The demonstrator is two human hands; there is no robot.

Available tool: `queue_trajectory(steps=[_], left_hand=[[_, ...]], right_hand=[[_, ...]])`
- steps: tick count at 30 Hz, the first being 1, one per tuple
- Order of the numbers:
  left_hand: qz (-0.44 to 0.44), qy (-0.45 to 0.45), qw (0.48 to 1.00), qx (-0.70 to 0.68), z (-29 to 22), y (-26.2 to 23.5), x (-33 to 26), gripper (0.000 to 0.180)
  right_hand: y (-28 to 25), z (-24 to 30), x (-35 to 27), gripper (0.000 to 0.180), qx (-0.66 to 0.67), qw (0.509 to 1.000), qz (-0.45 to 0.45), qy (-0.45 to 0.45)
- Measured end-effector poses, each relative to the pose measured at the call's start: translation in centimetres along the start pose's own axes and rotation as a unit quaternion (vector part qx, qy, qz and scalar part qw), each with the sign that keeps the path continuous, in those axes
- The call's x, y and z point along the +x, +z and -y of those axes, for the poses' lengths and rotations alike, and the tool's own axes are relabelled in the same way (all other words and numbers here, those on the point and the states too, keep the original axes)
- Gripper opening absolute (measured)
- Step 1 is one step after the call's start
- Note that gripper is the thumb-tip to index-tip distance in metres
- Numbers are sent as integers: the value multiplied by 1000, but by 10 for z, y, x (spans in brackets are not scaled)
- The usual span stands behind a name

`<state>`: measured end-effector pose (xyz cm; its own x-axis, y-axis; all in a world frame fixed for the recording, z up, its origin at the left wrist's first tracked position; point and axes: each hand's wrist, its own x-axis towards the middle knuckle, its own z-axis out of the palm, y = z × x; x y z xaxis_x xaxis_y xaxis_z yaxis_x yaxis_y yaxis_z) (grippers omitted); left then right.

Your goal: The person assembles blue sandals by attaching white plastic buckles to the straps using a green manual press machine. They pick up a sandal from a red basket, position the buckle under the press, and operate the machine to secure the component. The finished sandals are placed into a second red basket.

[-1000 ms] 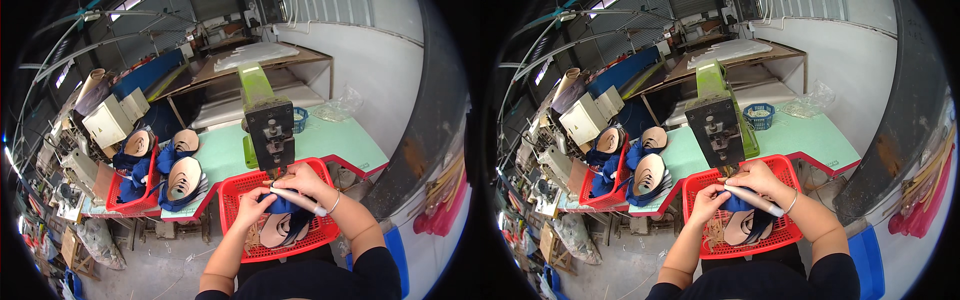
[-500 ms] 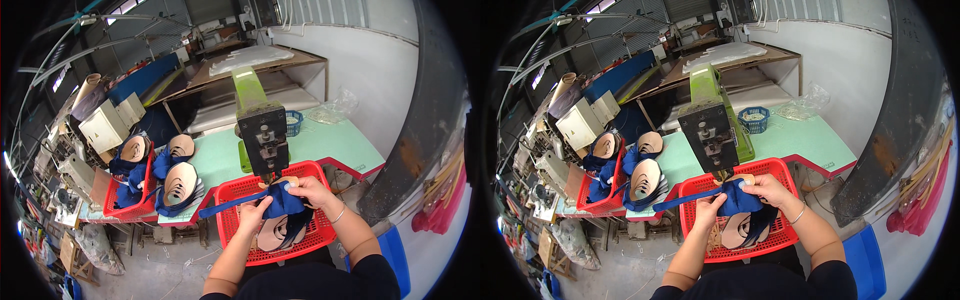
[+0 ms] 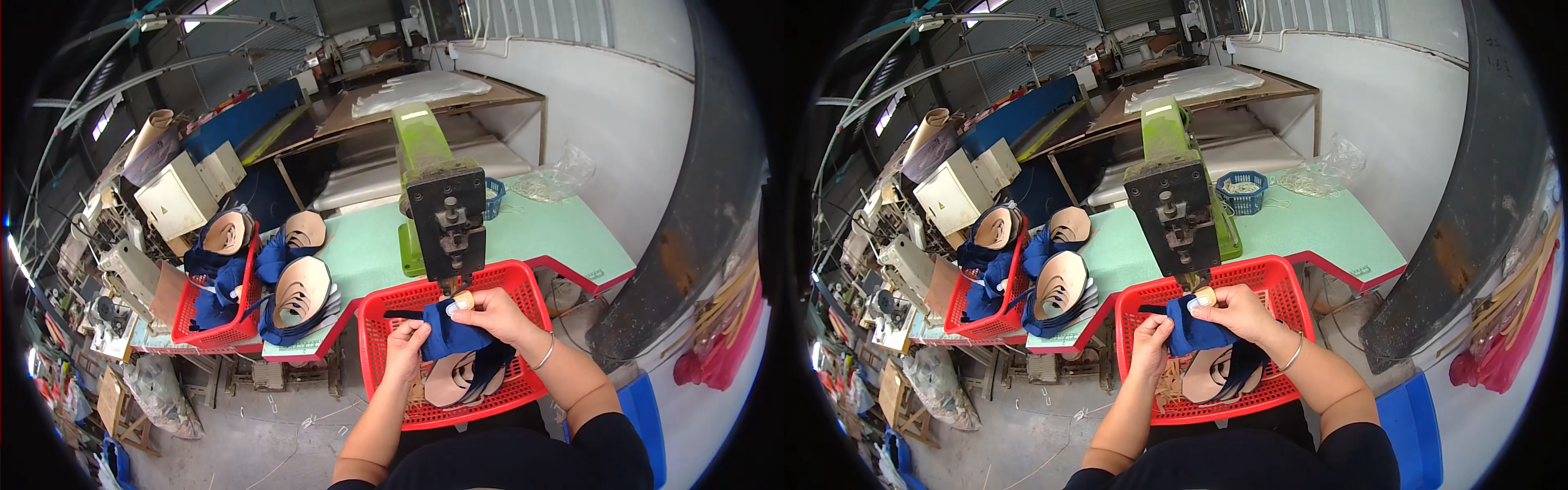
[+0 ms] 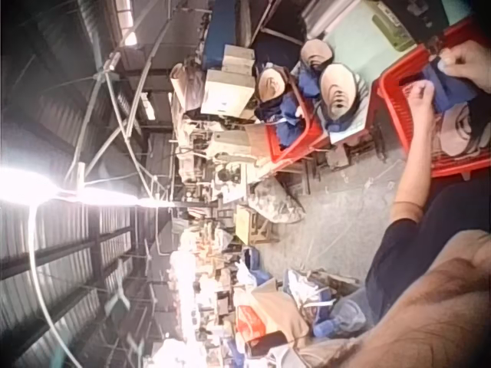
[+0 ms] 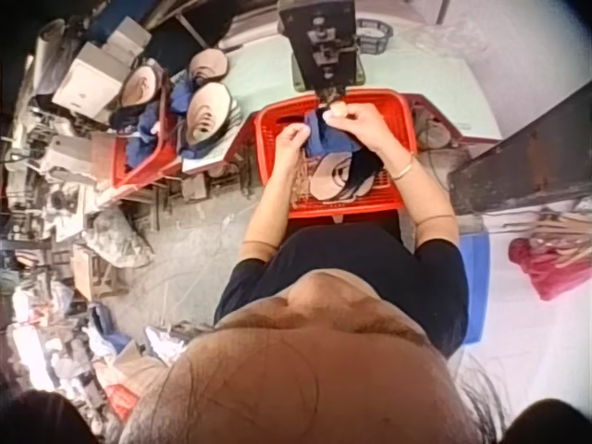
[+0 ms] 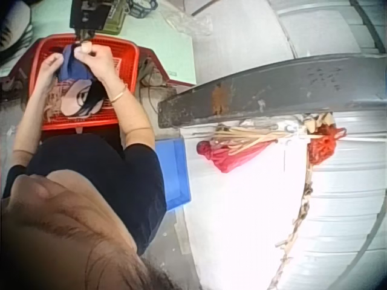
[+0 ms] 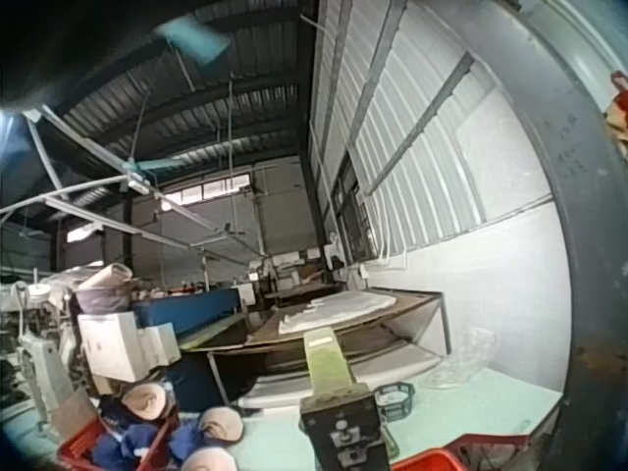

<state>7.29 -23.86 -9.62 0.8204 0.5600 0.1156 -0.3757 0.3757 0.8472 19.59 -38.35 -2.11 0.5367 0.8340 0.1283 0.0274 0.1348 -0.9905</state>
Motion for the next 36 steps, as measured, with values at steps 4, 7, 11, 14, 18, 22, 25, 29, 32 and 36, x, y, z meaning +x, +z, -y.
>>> queue_trajectory(steps=[4,7,11,14,18,22,25,29,32,36], left_hand=[[-33,42,983,176,-1,15,-18,19],[-29,54,916,395,-14,16,-34,18],[-43,306,821,479,-24,22,-13,20],[-7,274,848,454,-29,36,7,19],[43,69,954,289,-20,34,15,14],[12,63,972,227,-21,37,9,13],[-4,44,985,168,-18,41,5,12],[-23,48,994,99,-5,45,0,11],[-30,54,994,85,-2,44,3,12],[-2,45,992,119,-19,34,11,12]], right_hand=[[-15,11,11,25,-135,990,42,6],[-30,28,21,31,-237,967,89,8],[-33,50,25,37,-299,945,120,50],[-36,47,25,38,-258,957,123,42],[-35,45,27,38,-293,947,125,32],[-40,44,29,43,-315,933,169,36],[-57,45,36,46,-360,908,215,16],[-63,62,46,48,-375,898,228,43],[-63,65,51,49,-410,879,241,25],[-58,56,44,47,-401,886,228,41]])
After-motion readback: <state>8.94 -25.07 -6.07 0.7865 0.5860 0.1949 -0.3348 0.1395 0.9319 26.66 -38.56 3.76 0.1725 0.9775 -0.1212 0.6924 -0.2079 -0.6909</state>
